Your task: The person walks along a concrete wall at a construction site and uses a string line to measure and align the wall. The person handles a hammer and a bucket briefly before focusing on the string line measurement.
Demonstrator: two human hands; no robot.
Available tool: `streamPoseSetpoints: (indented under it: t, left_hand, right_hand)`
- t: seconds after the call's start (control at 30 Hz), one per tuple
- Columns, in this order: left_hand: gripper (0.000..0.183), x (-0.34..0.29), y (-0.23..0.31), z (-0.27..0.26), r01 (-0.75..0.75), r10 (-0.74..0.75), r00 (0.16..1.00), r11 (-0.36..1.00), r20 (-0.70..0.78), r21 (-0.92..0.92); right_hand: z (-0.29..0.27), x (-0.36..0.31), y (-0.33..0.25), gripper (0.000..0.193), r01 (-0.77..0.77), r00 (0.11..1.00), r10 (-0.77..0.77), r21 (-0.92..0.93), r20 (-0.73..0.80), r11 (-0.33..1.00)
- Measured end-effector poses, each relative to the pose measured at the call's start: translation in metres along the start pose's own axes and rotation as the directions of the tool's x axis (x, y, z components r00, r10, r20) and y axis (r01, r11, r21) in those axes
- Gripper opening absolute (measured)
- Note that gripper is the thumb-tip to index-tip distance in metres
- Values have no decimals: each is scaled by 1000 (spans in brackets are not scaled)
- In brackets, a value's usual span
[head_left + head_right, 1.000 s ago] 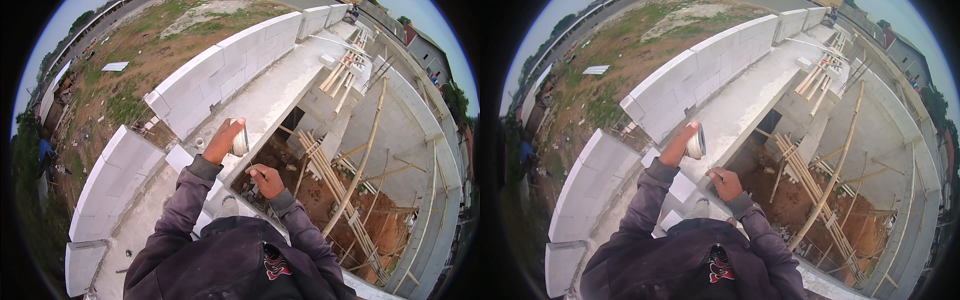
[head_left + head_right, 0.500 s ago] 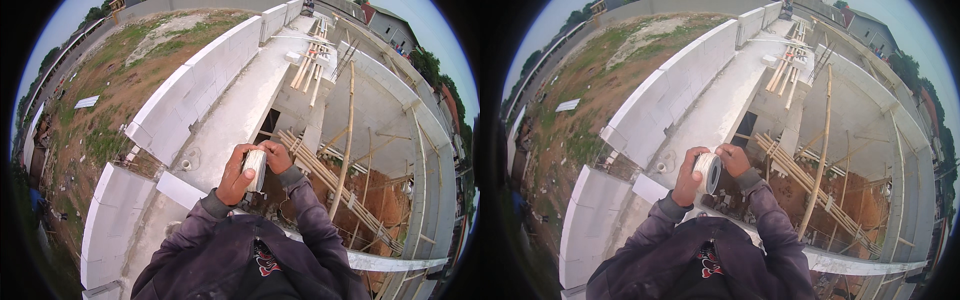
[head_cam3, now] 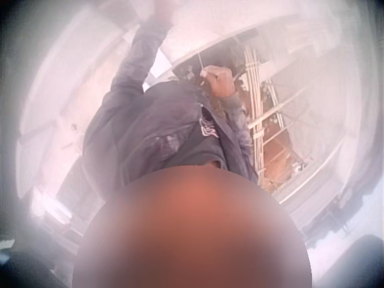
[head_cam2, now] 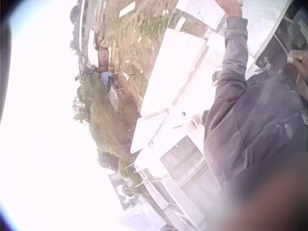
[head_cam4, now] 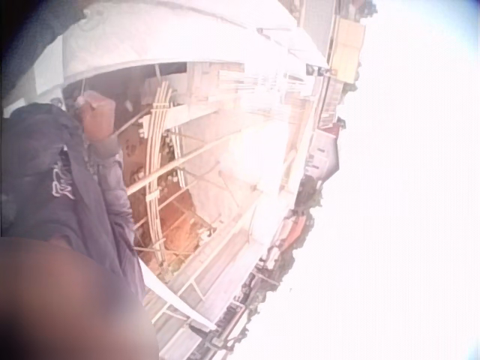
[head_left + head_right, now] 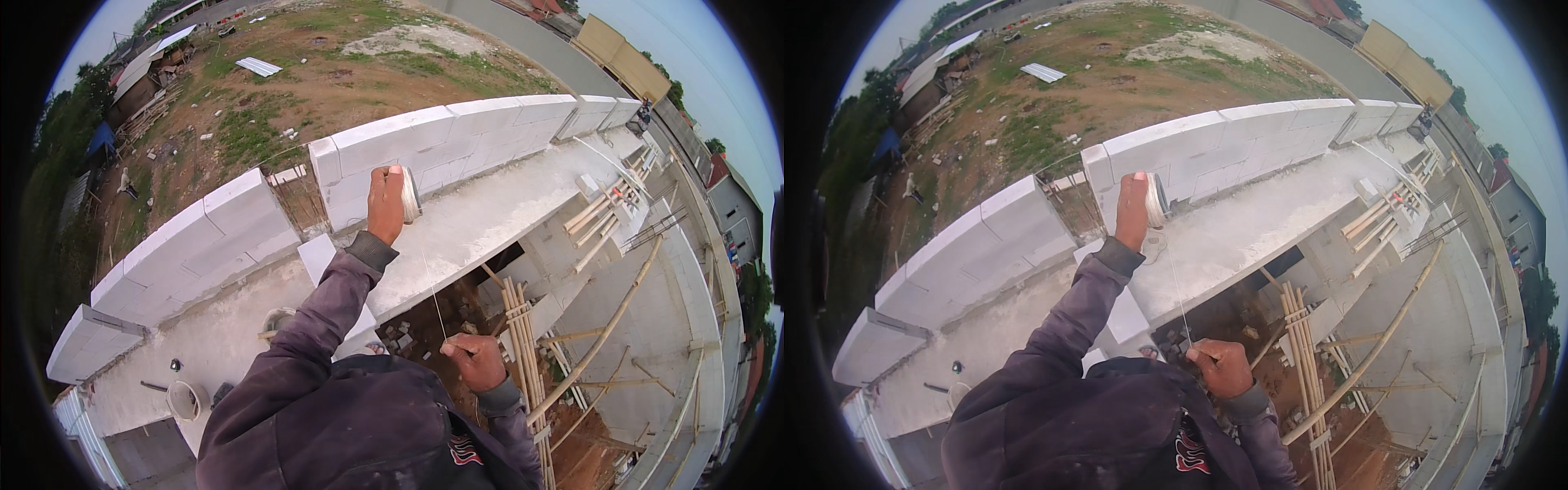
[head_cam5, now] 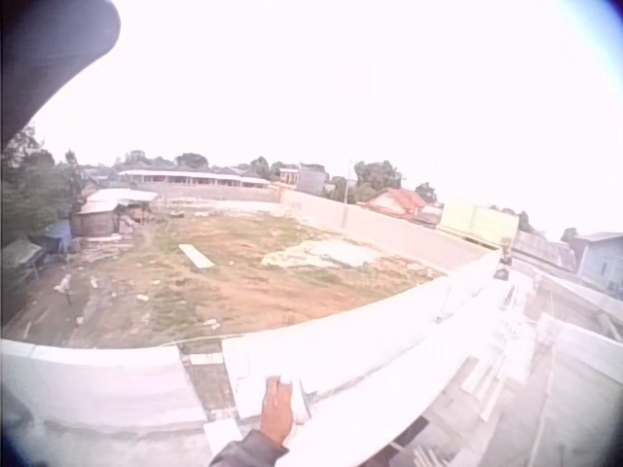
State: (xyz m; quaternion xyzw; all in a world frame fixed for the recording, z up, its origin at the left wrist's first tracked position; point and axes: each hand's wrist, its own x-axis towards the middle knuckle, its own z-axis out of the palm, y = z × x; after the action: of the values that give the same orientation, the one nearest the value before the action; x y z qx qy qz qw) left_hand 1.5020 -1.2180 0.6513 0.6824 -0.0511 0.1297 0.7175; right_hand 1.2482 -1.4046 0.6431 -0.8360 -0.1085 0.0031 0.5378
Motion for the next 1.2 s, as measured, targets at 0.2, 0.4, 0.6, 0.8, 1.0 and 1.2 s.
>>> streamPoseSetpoints:
  t: [0.2,0.4,0.6,0.8,1.0,1.2]
  left_hand:
    - [46,-132,22,5,-385,244,794,911,557,150]
    - [46,-139,72,-8,-322,356,854,934,380,-153]
    - [42,-137,61,-40,-345,190,854,904,485,253]
    - [45,-148,68,-25,-346,314,847,938,429,-4]
    - [46,-141,71,-54,-269,-45,791,871,610,412]
    - [44,-148,56,-35,-304,305,866,950,396,-65]
  right_hand:
    - [-92,57,-57,18,217,892,-277,-199,-357,956]
    - [0,87,-14,24,43,991,-25,133,-135,990]
    - [-31,66,-55,29,38,994,-40,14,102,999]
    - [12,77,-24,31,277,949,-290,-111,-125,954]
    - [-9,59,-32,32,-67,997,56,241,51,968]
    - [24,58,5,29,-36,999,31,182,31,983]
